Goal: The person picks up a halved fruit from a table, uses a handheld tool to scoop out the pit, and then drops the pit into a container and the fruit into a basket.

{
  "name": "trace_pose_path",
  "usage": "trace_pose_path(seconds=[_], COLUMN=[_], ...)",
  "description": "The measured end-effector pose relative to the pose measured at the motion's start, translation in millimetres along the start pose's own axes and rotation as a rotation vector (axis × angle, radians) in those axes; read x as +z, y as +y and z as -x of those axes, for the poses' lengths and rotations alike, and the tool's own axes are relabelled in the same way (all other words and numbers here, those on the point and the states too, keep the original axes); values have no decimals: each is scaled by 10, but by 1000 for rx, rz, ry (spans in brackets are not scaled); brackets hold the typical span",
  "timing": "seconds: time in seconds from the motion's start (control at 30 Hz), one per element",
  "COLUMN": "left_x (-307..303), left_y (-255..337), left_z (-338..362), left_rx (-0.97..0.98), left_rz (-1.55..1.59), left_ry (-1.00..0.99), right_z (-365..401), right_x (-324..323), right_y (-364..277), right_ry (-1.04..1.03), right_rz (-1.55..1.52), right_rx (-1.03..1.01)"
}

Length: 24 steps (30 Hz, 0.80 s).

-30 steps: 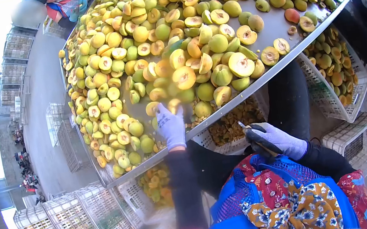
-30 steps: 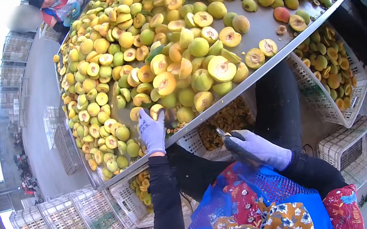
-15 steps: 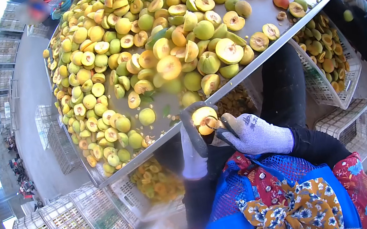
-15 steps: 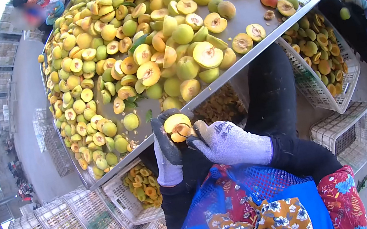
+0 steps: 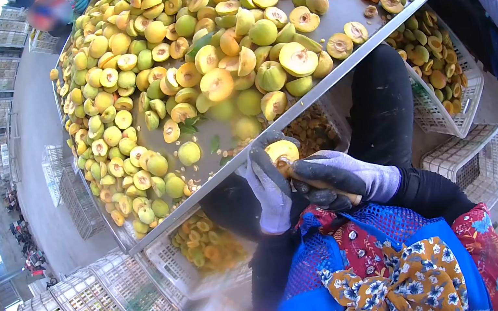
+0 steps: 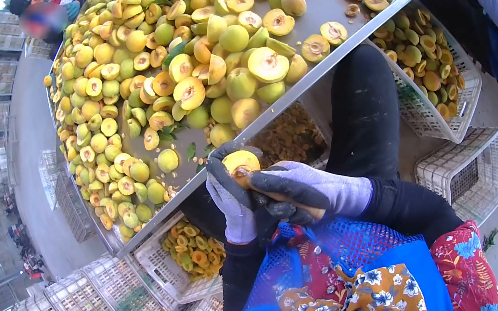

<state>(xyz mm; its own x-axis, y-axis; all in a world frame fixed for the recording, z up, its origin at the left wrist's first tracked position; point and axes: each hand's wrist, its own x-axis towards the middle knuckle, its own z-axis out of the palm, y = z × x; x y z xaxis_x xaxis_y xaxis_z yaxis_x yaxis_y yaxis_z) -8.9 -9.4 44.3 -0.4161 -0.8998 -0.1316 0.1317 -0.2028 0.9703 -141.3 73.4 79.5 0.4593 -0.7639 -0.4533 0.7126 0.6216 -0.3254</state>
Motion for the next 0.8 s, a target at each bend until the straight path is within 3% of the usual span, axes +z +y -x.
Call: trace_pose_path(seconds=[0.17, 0.27, 0.37, 0.53, 0.6, 0.7, 0.8], left_x=[-31, 21, 21, -1041, -1174, -1455, -1140], left_y=[-48, 47, -65, -221, 460, 616, 644], left_z=[-12, 34, -28, 166, 376, 353, -301], left_rx=[2, 36, -45, 154, -276, -425, -137], left_rz=[121, 38, -37, -819, -1511, -1852, -1643], left_ry=[-212, -288, -116, 478, 340, 558, 492], right_z=[-45, 19, 39, 297, 229, 70, 26], right_x=[-208, -239, -309, -479, -618, -729, -649], right_y=[63, 156, 199, 57, 57, 144, 154], right_ry=[-540, -543, -414, -252, -24, 61, 114], right_rz=[-846, -837, -636, -405, -307, -258, -110], right_rx=[376, 324, 184, 66, 44, 43, 29])
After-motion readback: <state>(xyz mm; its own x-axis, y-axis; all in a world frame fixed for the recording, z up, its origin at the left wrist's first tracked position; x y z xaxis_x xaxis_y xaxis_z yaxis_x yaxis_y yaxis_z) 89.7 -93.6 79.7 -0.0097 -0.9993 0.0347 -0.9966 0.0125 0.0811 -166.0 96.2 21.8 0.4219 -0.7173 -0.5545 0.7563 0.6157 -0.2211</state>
